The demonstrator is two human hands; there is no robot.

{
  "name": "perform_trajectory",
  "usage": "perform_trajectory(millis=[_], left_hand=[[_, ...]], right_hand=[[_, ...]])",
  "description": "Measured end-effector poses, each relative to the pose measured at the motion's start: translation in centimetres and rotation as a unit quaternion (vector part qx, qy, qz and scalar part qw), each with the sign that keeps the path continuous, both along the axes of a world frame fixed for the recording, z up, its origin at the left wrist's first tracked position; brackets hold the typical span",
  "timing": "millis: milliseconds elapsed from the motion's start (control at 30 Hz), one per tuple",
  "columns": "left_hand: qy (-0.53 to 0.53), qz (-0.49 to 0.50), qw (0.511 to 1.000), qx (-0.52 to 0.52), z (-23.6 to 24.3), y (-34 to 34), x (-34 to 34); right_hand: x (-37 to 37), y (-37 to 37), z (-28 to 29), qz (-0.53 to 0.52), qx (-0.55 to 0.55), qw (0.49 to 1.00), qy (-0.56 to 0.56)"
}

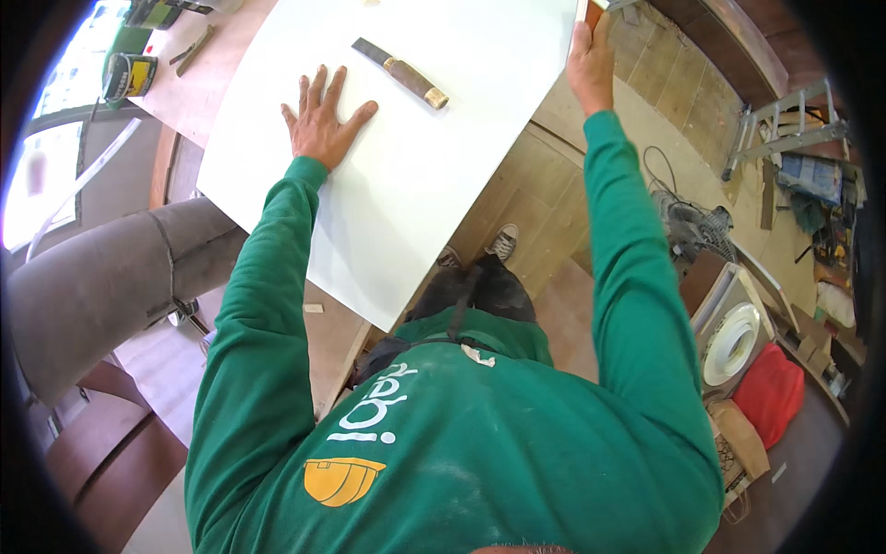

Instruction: The person positions a large white panel on a workbench, then uses a utility knife to trim excess material along the edges. After trimming, the person sands the panel's edges with a sanding block.

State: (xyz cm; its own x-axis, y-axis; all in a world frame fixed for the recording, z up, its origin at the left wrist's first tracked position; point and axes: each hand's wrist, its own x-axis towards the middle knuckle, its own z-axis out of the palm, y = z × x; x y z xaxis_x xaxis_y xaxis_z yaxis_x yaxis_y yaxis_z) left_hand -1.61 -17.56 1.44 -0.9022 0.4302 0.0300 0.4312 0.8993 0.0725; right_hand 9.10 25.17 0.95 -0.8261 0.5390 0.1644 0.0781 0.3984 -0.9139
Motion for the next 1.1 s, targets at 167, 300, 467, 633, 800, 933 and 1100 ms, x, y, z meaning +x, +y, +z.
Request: perform_trajectory(millis=[167,300,467,633,800,933,1100], left_hand=[[0.003,0.026,1.0,-0.016,-0.2,-1.1,0.6],[-0.01,0.03,0.999,0.006,0.2,-1.6,0.9],[-0.004,0.002,1.0,0.025,0.1,0.4,-0.3],[-0.007,0.038,0.999,0.0,-0.1,-1.3,0.9],[0.003,0.02,0.999,0.028,-0.3,-1.4,0.6],[-0.001,-0.006,0.999,0.041,0.1,0.4,0.2],[0.019,0.015,0.999,0.041,-1.1,-1.5,0.4]], right_hand=[[8.6,-12.4,-4.4,-0.001,0.177,0.984,0.004],[5.1,-8.4,1.1,0.018,0.043,0.988,-0.15],[-1.2,2.1,1.0,-0.068,0.208,0.97,-0.102],[10.4,-13.4,0.8,-0.004,0.146,0.973,-0.179],[5.3,-8.6,2.1,-0.012,0.093,0.984,-0.15],[0.4,0.1,0.0,-0.105,0.215,0.966,-0.093],[10.8,-15.5,-2.3,-0.057,0.055,0.985,-0.152]])
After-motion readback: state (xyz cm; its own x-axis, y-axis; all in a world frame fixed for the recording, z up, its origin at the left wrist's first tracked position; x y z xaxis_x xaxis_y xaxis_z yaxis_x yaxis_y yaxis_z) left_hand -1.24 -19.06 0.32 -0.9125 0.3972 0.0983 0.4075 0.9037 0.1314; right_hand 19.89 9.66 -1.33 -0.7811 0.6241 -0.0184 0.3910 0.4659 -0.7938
